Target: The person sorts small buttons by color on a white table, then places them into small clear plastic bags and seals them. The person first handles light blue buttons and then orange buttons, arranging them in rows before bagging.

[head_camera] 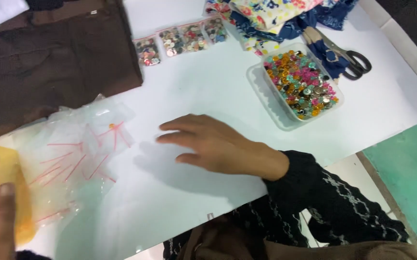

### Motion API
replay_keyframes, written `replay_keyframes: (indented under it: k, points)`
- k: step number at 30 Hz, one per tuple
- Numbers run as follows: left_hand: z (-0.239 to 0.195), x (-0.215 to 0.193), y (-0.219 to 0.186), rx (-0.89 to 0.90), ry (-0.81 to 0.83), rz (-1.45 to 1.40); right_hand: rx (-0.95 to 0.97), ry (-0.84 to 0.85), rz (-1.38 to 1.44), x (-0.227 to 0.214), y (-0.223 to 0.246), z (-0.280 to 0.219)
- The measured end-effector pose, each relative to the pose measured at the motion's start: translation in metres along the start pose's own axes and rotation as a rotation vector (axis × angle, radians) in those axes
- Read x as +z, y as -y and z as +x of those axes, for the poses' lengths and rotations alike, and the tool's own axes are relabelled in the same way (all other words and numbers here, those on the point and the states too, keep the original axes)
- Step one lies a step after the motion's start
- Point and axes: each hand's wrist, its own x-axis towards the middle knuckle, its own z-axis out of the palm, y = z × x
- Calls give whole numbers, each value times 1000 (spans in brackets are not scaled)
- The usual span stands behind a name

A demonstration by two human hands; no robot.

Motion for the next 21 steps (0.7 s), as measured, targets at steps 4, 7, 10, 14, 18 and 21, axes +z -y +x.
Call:
replay_keyframes:
  k: [4, 7, 10, 14, 18, 21]
  points:
    - [35, 60, -95, 376, 85, 7, 333, -59, -110, -73, -21, -72]
    - [64, 122, -144, 732, 226, -105, 396, -188, -278, -114, -37, -114]
    - [79, 193, -177, 836, 389, -225, 432, -292, -356, -141, -49, -141]
    - [93, 285, -208, 791, 607, -246, 505, -292, -422, -149, -75, -157]
    - [99, 360, -224, 844, 586, -215, 517, -269, -359, -142, -100, -155]
    - [100, 389, -226, 879, 524, 9, 621, -312, -307, -141, -101, -140]
